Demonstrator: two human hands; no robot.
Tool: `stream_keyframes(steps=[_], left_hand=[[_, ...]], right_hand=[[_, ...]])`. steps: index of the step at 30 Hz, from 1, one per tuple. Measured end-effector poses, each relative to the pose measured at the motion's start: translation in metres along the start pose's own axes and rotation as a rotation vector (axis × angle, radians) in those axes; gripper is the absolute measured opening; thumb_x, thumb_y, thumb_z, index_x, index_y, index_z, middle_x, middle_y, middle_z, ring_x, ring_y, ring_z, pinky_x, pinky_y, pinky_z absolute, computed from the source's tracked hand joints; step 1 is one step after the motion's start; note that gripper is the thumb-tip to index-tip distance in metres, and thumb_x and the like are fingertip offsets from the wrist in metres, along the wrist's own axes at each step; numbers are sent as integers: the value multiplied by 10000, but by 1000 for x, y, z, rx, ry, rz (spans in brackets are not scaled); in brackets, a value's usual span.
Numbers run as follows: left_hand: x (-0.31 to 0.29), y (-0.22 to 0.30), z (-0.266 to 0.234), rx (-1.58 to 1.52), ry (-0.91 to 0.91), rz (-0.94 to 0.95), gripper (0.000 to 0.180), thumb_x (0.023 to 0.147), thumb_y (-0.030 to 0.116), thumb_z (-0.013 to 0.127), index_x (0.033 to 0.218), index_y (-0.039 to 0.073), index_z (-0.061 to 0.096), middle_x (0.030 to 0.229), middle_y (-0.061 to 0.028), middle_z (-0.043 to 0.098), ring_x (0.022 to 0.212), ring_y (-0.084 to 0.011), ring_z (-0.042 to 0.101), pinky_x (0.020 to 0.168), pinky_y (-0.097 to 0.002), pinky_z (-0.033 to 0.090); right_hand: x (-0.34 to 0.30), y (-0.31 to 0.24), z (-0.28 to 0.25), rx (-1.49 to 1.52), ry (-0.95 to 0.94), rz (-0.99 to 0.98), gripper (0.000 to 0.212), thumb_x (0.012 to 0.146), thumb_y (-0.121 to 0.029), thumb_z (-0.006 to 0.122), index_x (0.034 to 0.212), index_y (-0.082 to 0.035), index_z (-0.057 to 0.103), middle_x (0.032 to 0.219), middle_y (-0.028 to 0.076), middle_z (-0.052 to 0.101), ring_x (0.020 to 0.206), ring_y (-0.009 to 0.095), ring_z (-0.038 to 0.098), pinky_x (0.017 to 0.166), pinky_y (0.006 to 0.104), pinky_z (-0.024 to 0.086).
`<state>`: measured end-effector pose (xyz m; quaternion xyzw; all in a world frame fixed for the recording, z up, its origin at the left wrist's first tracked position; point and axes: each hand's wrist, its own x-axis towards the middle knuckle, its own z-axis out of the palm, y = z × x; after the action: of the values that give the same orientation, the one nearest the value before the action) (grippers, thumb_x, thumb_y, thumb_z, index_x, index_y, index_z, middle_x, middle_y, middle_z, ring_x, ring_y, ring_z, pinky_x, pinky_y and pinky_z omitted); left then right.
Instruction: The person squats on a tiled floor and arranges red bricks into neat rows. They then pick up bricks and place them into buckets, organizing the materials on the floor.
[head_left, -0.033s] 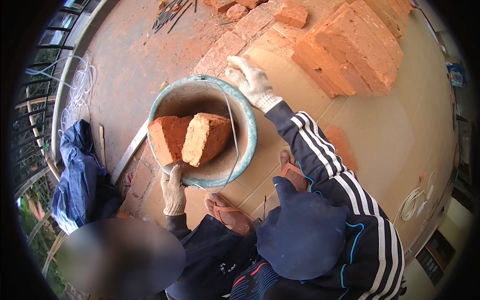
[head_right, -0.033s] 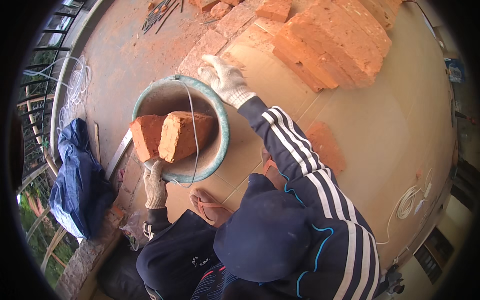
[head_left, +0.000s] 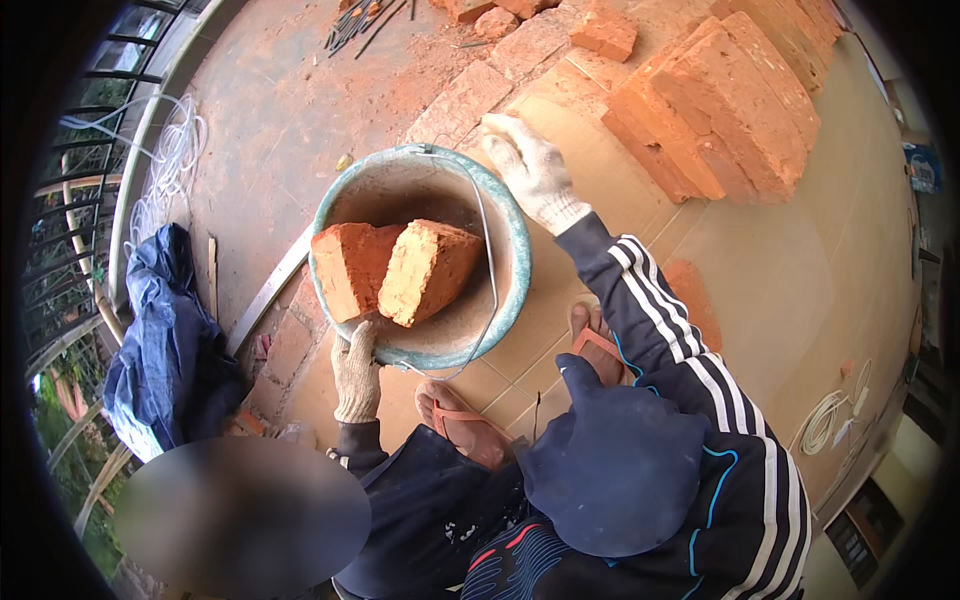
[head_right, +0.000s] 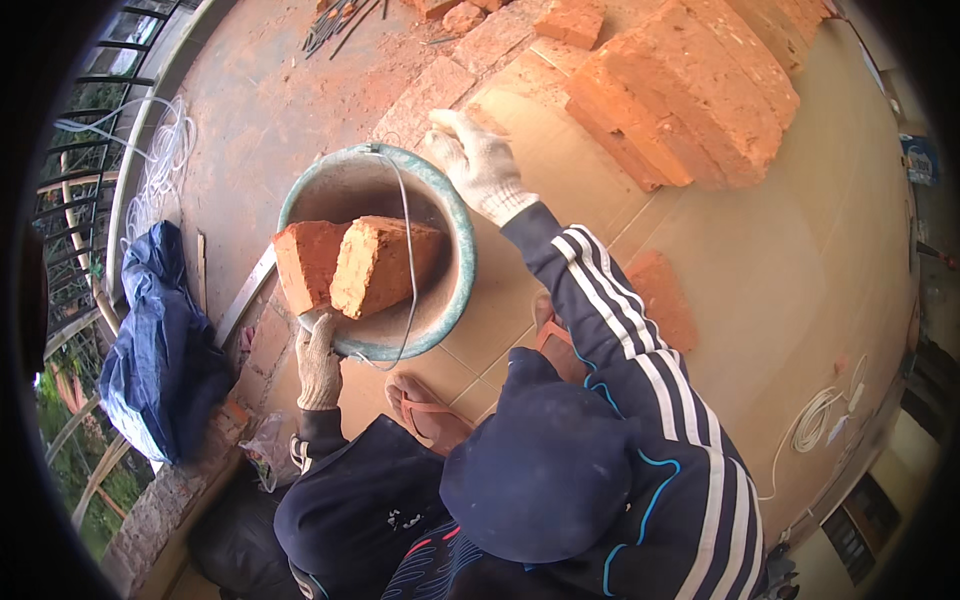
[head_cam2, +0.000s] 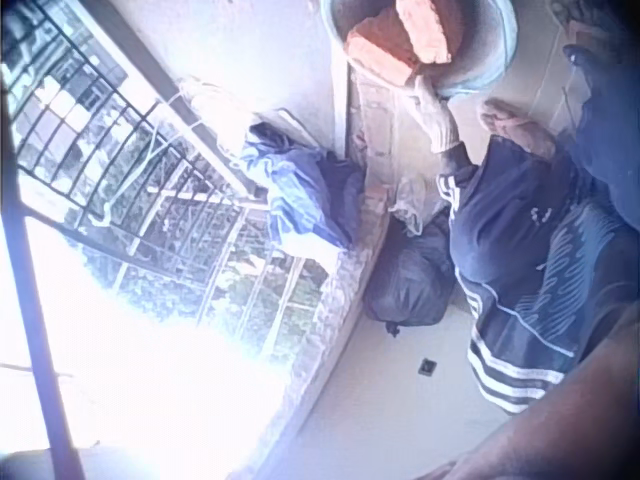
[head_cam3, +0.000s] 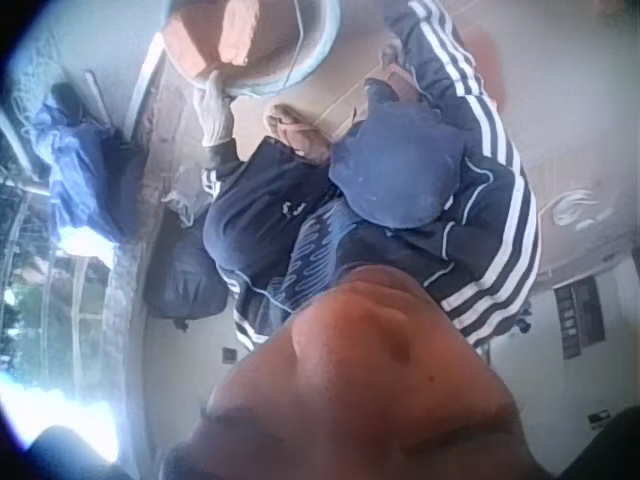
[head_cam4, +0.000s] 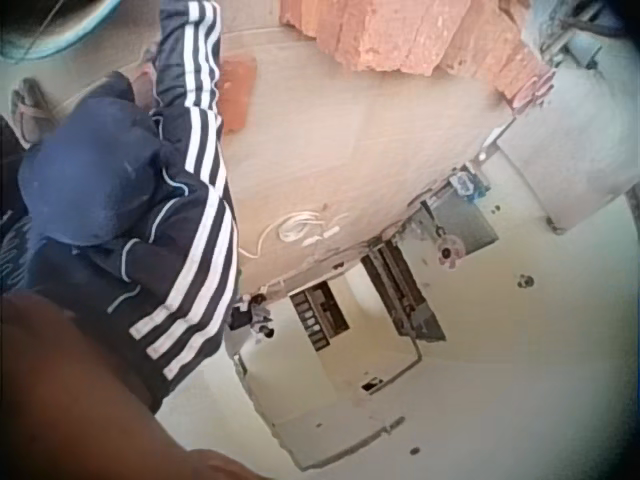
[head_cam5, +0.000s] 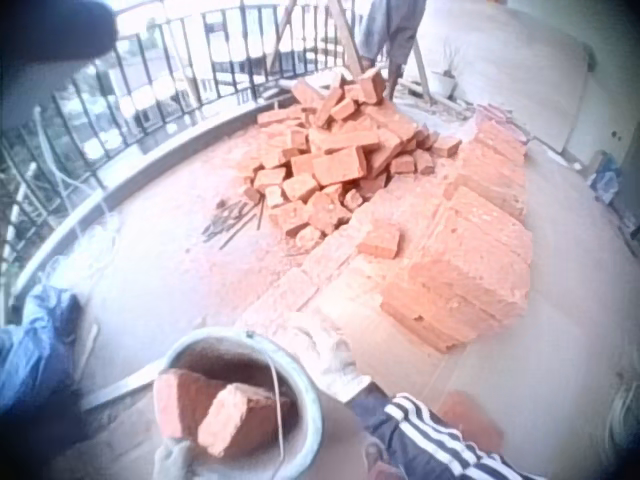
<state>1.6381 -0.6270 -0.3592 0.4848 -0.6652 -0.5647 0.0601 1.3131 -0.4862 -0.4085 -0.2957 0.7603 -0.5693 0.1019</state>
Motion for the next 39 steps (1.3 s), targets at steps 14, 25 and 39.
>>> stream_keyframes(steps=[14, 25, 39], left_hand=[[19, -47, 2, -145, 7, 23, 257, 964, 140, 535, 1097, 12, 714, 1055, -146, 680, 908, -210, 651, 738, -342, 521], [22, -46, 3, -284, 12, -18, 274, 979, 164, 546, 1083, -28, 711, 1064, -126, 700, 943, -211, 654, 790, -338, 502], [24, -37, 8, -327, 5, -6, 306, 942, 205, 621, 1146, -14, 683, 1041, -71, 702, 910, -175, 640, 785, -314, 493]], right_hand=[[-264, 14, -204, -1222, -362, 473, 1145, 667, -433, 881, 1586, -223, 232, 1573, 296, 208, 1437, 485, 250, 1148, 585, 266], [-218, 22, -168, -1088, -300, 465, 1128, 627, -414, 884, 1568, -239, 288, 1496, 281, 294, 1354, 470, 352, 1124, 565, 297], [-22, 54, -91, -1115, -187, 12, 840, 706, -406, 844, 1448, -227, 491, 1420, 217, 408, 1342, 395, 400, 1129, 524, 327]])
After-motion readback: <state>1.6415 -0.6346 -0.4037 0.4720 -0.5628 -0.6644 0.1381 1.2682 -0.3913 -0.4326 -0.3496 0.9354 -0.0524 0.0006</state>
